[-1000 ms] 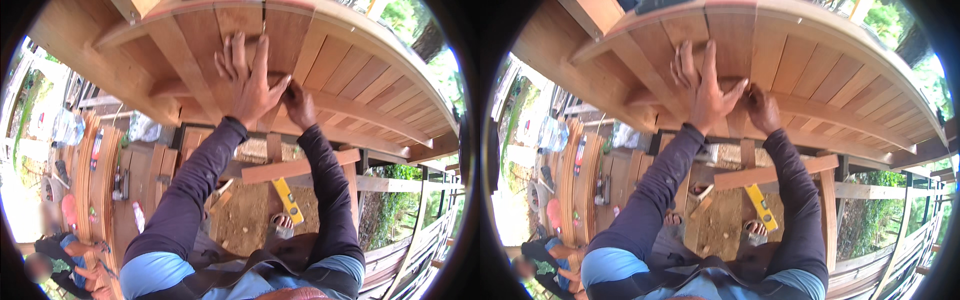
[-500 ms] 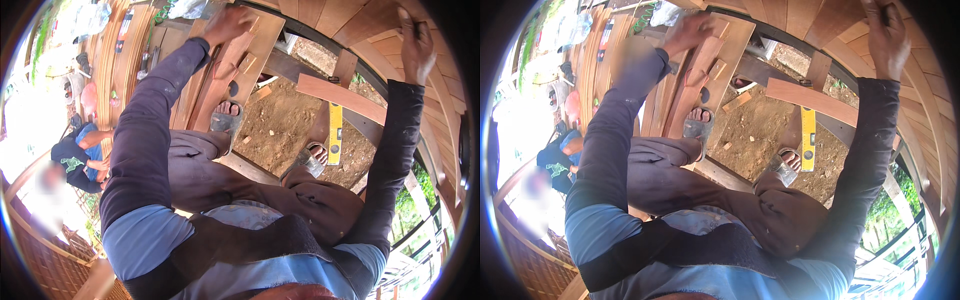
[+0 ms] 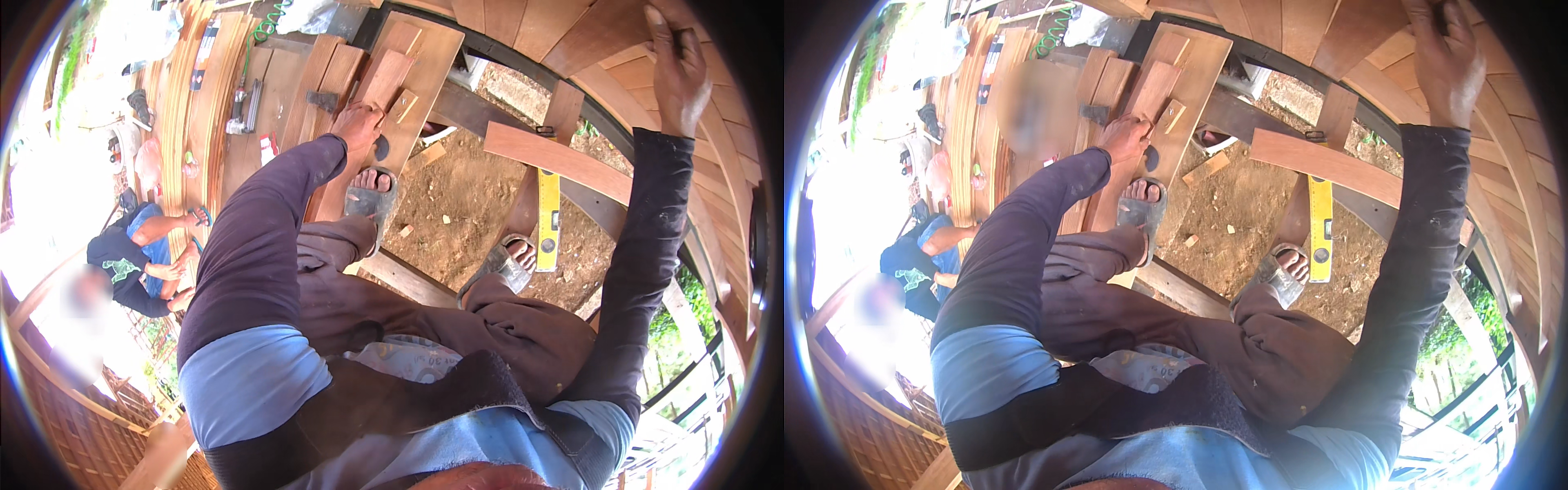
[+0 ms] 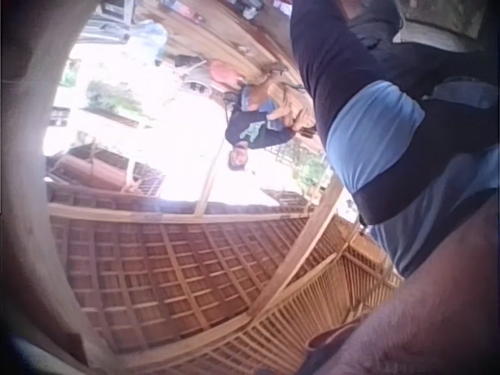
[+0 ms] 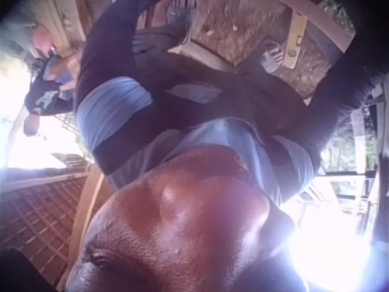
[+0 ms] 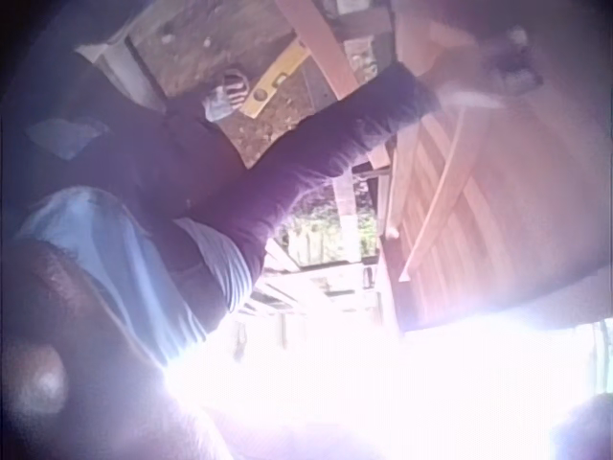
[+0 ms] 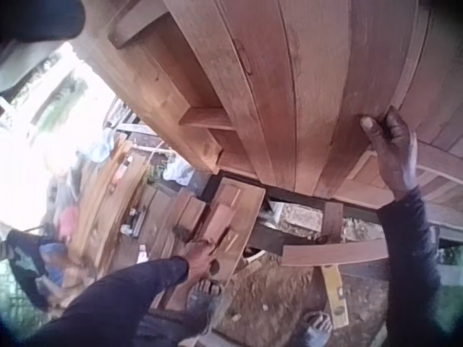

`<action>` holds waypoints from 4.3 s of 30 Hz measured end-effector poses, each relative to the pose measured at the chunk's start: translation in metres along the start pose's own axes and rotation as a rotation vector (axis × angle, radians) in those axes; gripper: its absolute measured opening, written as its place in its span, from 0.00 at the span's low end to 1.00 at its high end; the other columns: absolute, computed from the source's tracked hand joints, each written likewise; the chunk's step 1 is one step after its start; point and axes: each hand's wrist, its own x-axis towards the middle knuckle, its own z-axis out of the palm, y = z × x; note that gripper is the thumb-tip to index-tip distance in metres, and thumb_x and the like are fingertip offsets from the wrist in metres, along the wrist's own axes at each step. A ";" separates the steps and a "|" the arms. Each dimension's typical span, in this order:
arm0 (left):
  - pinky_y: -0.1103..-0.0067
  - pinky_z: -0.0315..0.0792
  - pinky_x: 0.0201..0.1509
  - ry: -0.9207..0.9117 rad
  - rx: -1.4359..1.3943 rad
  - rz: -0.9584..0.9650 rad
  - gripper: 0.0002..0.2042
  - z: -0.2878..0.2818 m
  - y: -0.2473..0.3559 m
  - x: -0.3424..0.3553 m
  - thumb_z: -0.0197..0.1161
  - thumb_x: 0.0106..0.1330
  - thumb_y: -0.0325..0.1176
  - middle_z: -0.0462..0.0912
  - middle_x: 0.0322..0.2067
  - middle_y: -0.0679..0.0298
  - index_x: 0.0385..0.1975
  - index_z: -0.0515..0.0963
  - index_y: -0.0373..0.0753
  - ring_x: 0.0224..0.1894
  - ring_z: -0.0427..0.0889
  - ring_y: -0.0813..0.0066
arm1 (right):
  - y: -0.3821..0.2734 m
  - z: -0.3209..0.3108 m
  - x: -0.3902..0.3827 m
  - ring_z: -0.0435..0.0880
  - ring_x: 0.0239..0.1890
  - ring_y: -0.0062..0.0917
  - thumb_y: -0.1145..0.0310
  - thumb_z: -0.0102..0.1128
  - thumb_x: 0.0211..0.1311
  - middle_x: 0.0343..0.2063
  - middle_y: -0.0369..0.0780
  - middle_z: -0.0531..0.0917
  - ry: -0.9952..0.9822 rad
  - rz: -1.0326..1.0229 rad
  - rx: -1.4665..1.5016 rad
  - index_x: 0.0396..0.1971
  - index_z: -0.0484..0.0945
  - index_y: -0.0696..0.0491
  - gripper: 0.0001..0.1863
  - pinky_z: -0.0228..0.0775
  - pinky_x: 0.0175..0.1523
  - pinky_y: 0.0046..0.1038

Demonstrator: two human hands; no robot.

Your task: The person installs wooden planks onto a curved wooden structure, likely a deck or roof. They position each plank, use a red spacer to maintain gaps, and secure the wood with a pneumatic nail gun. The process involves repetitive placement and fastening of individual planks.

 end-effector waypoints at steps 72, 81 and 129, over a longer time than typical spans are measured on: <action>0.65 0.67 0.19 1.243 -0.281 0.554 0.14 -0.423 0.309 0.129 0.64 0.70 0.37 0.73 0.12 0.52 0.24 0.74 0.38 0.16 0.77 0.49 | -0.026 -0.002 -0.003 0.88 0.34 0.33 0.58 0.65 0.70 0.32 0.49 0.87 -0.065 0.134 -0.009 0.43 0.73 0.63 0.21 0.76 0.41 0.32; 0.65 0.68 0.20 1.256 -0.273 0.557 0.13 -0.424 0.308 0.128 0.64 0.70 0.37 0.74 0.14 0.51 0.24 0.75 0.38 0.18 0.79 0.49 | -0.026 -0.001 -0.001 0.88 0.35 0.32 0.58 0.65 0.71 0.32 0.49 0.87 -0.077 0.141 0.010 0.46 0.73 0.66 0.23 0.76 0.40 0.32; 0.89 0.67 0.32 1.318 -0.837 0.647 0.22 -0.413 0.334 0.134 0.79 0.58 0.32 0.77 0.24 0.72 0.47 0.76 0.33 0.27 0.70 0.89 | -0.026 0.014 -0.001 0.87 0.42 0.29 0.65 0.59 0.75 0.38 0.51 0.87 -0.071 0.118 0.316 0.53 0.65 0.64 0.21 0.77 0.45 0.31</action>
